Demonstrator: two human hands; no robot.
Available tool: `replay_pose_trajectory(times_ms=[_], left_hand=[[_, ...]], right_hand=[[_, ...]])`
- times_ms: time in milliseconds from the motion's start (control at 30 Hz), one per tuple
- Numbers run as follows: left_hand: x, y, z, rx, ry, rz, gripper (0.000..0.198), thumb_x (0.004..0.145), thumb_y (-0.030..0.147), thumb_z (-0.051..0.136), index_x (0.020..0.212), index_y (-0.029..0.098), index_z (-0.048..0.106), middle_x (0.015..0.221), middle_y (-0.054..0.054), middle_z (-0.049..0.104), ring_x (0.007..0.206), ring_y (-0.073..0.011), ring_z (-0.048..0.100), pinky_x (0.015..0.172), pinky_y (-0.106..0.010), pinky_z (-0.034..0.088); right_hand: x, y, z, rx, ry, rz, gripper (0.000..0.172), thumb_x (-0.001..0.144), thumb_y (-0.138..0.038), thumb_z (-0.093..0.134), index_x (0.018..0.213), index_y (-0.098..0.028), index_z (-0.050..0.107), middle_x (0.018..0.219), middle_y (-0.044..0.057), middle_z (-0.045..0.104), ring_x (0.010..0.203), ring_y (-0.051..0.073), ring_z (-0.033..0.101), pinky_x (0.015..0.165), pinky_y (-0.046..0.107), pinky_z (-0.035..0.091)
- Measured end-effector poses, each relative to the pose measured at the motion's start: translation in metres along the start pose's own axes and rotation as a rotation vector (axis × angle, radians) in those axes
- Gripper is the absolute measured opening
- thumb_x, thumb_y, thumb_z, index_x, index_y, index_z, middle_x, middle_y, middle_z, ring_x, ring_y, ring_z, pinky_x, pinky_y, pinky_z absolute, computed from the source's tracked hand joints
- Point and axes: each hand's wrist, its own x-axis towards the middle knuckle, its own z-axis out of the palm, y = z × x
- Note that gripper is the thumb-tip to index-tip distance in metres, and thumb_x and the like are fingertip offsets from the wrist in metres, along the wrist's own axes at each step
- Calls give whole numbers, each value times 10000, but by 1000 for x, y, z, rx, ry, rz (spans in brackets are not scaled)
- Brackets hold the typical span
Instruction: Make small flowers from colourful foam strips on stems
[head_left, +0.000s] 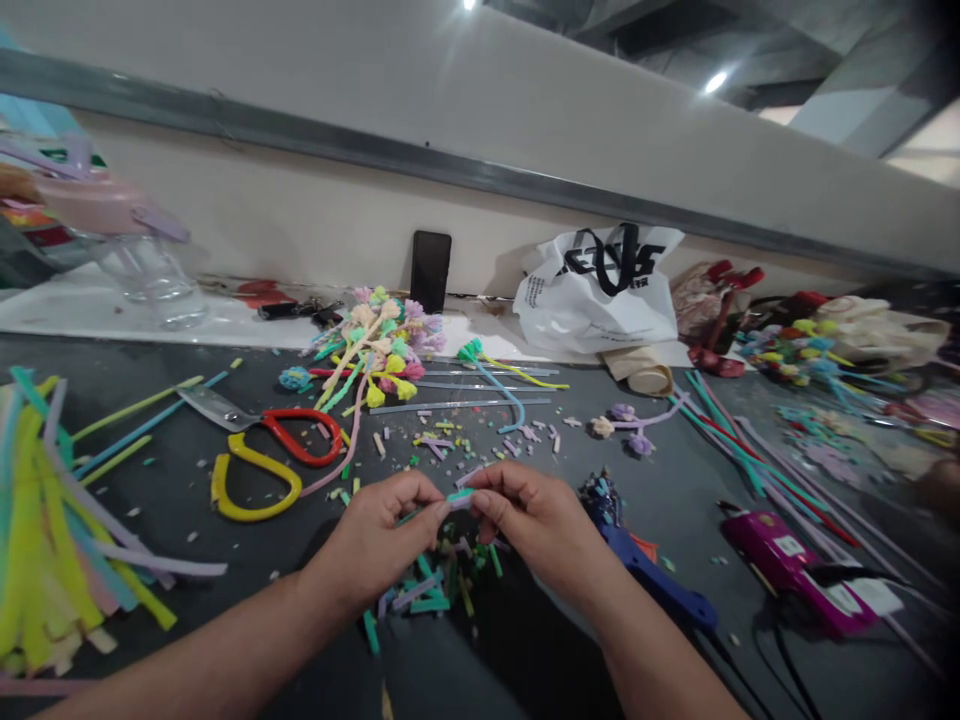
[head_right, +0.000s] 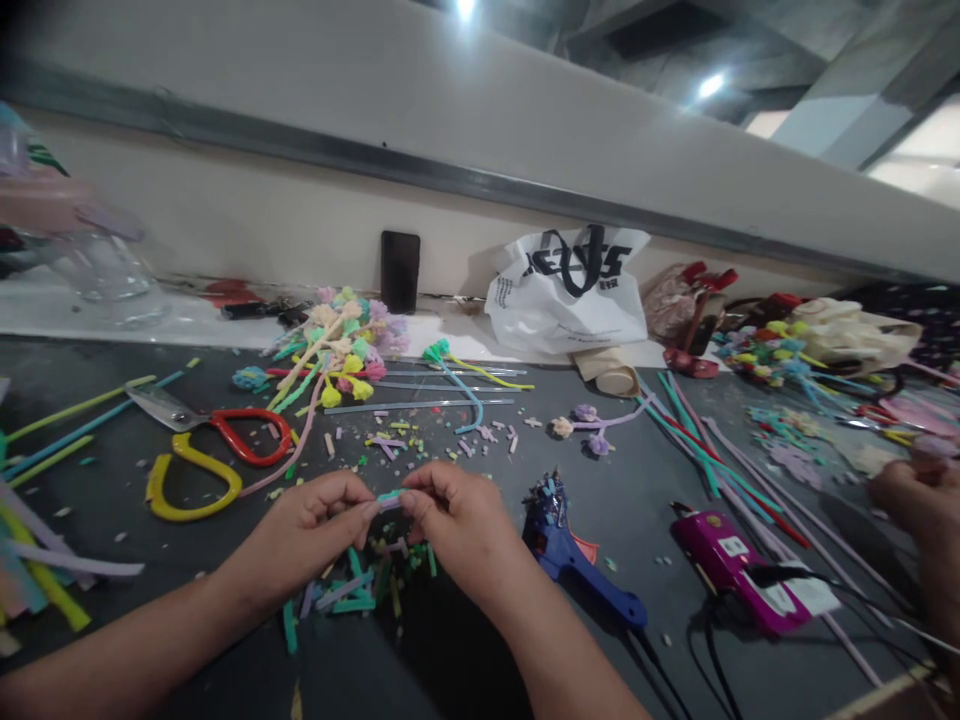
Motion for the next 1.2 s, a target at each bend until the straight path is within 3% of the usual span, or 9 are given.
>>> replay_pose_trajectory(times_ms=[233, 667, 833, 900, 1000, 1200], left_hand=[[0, 1, 0, 12, 18, 7, 177, 758, 281, 518, 624, 170, 550, 550, 44, 516, 546, -95, 456, 521, -193, 349], [-3, 4, 0, 2, -19, -53, 181, 749, 305, 517, 639, 166, 553, 545, 40, 523, 513, -90, 446, 484, -186, 338], [-1, 1, 0, -57, -29, -68, 188, 749, 303, 528, 625, 161, 535, 528, 44, 517, 489, -77, 439, 465, -174, 329], [1, -2, 0, -148, -54, -114, 200, 758, 323, 528, 635, 166, 512, 494, 64, 491, 409, -56, 381, 404, -163, 286], [3, -5, -3, -328, -117, -168, 227, 775, 369, 516, 662, 178, 468, 479, 86, 486, 306, -26, 292, 327, -154, 207], [4, -2, -8, -518, -198, -156, 246, 787, 372, 524, 674, 170, 444, 508, 66, 533, 271, 1, 299, 299, -138, 164]], right_hand=[[0, -1, 3, -84, 39, -14, 133, 804, -171, 514, 822, -185, 646, 504, -39, 601, 494, 98, 573, 514, 193, 412], [4, 6, 11, 226, -1, 130, 79, 768, -182, 519, 705, -173, 566, 545, -47, 577, 446, 97, 588, 464, 192, 408], [5, 8, 9, 177, -19, 129, 121, 792, -228, 506, 725, -169, 588, 531, -37, 590, 454, 114, 606, 468, 202, 415], [4, 9, 3, 116, -15, 81, 177, 829, -267, 472, 842, -173, 622, 561, -17, 629, 506, 130, 628, 515, 223, 443], [2, 11, -7, 60, 85, -69, 247, 866, -284, 423, 1015, -192, 597, 786, 31, 682, 598, 135, 642, 604, 268, 485], [-1, 10, -11, -130, 177, -446, 219, 856, -184, 469, 1024, -217, 606, 887, 47, 647, 811, 151, 607, 743, 293, 483]])
